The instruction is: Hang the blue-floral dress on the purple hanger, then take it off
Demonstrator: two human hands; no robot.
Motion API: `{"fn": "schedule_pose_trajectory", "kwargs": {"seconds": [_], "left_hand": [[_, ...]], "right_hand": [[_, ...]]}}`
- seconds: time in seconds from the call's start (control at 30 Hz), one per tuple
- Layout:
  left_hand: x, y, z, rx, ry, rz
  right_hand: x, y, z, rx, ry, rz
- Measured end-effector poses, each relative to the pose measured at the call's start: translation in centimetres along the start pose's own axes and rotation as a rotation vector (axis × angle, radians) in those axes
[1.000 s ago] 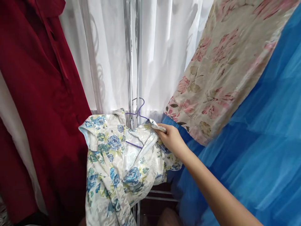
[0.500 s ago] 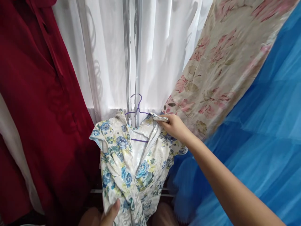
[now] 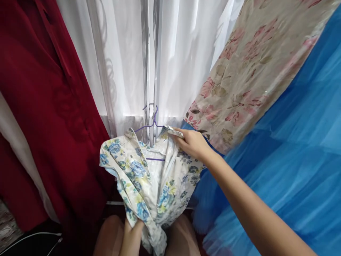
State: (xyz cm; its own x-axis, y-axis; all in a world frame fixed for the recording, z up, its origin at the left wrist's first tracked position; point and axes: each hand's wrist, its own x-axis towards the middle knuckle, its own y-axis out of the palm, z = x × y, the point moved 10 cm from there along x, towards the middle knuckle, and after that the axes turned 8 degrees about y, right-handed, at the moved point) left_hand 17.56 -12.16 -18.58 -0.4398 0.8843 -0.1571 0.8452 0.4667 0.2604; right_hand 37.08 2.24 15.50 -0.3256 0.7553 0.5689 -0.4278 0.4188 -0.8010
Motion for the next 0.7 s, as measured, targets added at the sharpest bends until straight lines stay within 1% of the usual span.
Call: {"fn": "schedule_pose_trajectory", "kwargs": {"seconds": [0.07,0.1,0.13,0.17,0.2,0.27,0.3,0.33,0.37,0.4,0.43,0.47,0.5,0.53,0.6,0.63,0.7], "left_hand": [[1.0,-1.2,-0.7,-0.038,-0.01,-0.052],[1.3,-1.7,-0.9,-0.048,-0.021,-0.065],[1.6,-2.0,-1.1,-0.062,-0.027,-0.061],[1.6,-2.3,-1.3,-0.077,-0.027,-0.053],[1.6,-2.6,-1.4,-0.09,-0.023,-0.047],[1.2,-3.0,-1.4,-0.105,-0.016,-0.045],[1.0,-3.2,-1.2,-0.104,-0.019,-0.043],[0.7,-3.2,-0.9,-0.098,-0.028,-0.036],[0.4,-3.1,-0.7,-0.087,-0.04,-0.021],[0.2,-2.9,-0.5,-0.074,-0.05,0.003],[-0.1,-2.5,-0.5,-0.062,-0.054,0.036],[-0.3,-2.0,-0.7,-0.052,-0.052,0.072],[-0.5,-1.5,-1.0,-0.047,-0.039,0.108],[-0.8,-1.0,-1.4,-0.045,-0.016,0.147],[-1.5,0.1,-2.1,-0.037,0.041,0.224],[-1.8,0.6,-2.2,-0.018,0.057,0.253],[-2.4,1.1,-1.6,0.05,0.037,0.298]], "right_hand": [[-2.5,0.7,1.3,-0.037,-0.008,-0.1],[-4.0,1.4,2.2,-0.021,-0.017,-0.135],[-5.6,2.5,3.2,0.026,-0.032,-0.138],[-7.3,4.0,4.4,0.102,-0.046,-0.11],[-9.2,5.7,5.8,0.21,-0.061,-0.052],[-13.1,9.4,8.5,0.494,-0.044,0.08],[-15.0,10.8,9.3,0.658,0.019,0.092],[-16.7,11.8,9.2,0.804,0.137,0.032],[-18.6,12.8,8.5,0.898,0.288,-0.054],[-20.4,13.5,7.4,0.956,0.442,-0.173],[-22.0,14.2,6.6,0.99,0.572,-0.241],[-22.9,15.0,6.0,1.001,0.656,-0.254],[-23.1,15.5,5.8,0.999,0.69,-0.214],[-22.7,16.0,5.8,0.987,0.682,-0.132],[-21.5,16.2,5.8,0.947,0.616,0.033],[-21.2,15.9,5.4,0.929,0.601,0.071],[-21.1,15.3,4.2,0.924,0.624,0.06]]}}
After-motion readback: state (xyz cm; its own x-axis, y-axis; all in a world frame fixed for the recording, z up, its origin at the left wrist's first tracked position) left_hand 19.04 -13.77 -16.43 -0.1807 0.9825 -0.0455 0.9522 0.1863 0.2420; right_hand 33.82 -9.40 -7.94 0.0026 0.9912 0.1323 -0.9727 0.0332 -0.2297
